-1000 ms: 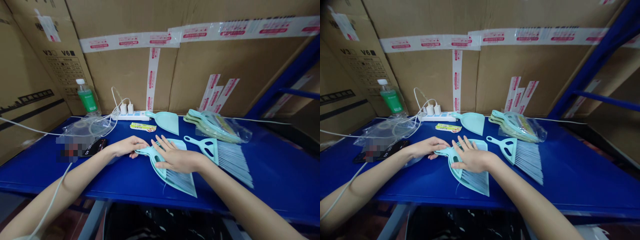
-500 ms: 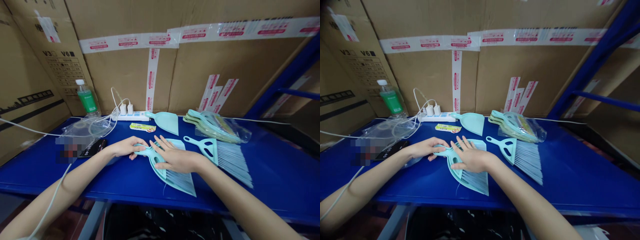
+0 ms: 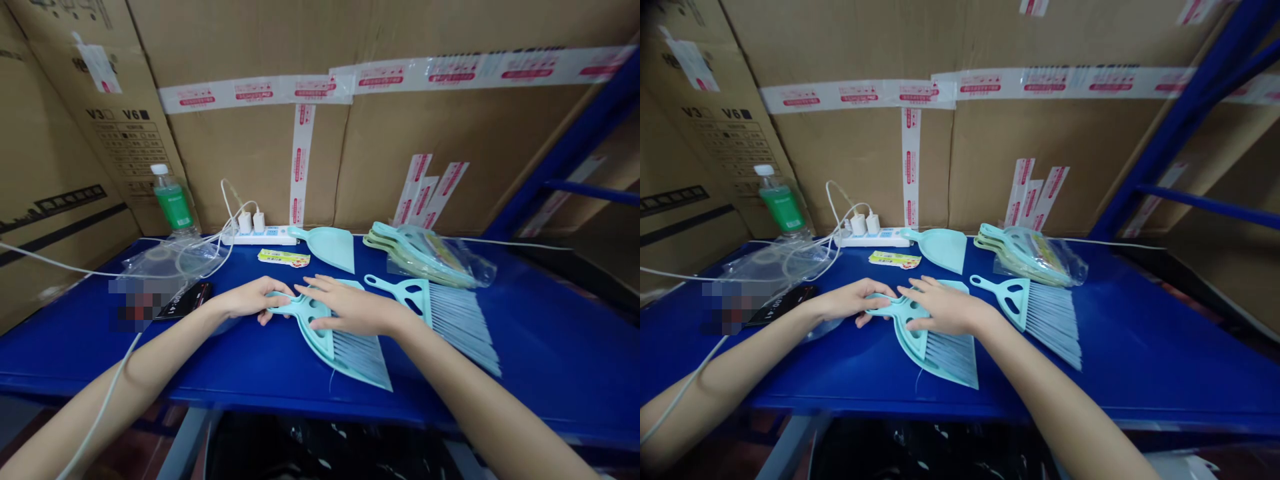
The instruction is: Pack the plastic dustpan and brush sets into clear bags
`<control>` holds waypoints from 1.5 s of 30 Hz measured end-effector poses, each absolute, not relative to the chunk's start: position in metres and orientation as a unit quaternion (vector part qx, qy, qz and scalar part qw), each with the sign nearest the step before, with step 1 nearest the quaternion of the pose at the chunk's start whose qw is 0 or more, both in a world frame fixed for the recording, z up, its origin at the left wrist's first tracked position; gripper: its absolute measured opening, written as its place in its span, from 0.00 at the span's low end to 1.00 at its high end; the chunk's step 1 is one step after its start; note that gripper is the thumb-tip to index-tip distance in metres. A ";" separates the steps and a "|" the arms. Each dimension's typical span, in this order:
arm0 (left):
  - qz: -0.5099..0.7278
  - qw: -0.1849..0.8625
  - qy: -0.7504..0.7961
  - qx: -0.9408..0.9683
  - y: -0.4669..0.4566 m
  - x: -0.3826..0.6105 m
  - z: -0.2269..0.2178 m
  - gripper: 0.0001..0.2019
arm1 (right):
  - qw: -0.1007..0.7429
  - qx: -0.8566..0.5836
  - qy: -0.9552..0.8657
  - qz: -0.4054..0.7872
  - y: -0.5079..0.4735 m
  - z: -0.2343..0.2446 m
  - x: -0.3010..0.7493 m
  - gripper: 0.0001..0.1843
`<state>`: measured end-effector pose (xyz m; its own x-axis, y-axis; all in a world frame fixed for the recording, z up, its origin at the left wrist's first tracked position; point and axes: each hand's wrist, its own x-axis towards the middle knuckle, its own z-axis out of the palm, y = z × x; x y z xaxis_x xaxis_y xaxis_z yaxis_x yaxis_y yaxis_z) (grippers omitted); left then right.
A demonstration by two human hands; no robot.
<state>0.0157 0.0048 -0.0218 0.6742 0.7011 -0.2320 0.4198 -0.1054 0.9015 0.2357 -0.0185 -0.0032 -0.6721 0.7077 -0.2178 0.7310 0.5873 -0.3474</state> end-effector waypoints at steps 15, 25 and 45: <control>0.126 0.530 0.378 0.748 0.004 0.016 -0.025 0.18 | 0.010 0.566 0.825 0.011 -0.011 0.015 0.246 0.25; 0.120 0.513 0.388 0.756 -0.001 0.019 -0.021 0.17 | 0.131 0.640 0.756 0.032 -0.006 0.017 0.261 0.23; 0.119 0.486 0.378 0.779 -0.005 0.022 -0.017 0.15 | 0.144 0.657 0.739 0.040 -0.003 0.020 0.271 0.22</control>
<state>0.0217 -0.0050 -0.0169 0.6853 0.7048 -0.1832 0.4740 -0.2408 0.8469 0.2712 -0.0033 0.0202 -0.0958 0.9822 -0.1617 0.9594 0.1344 0.2482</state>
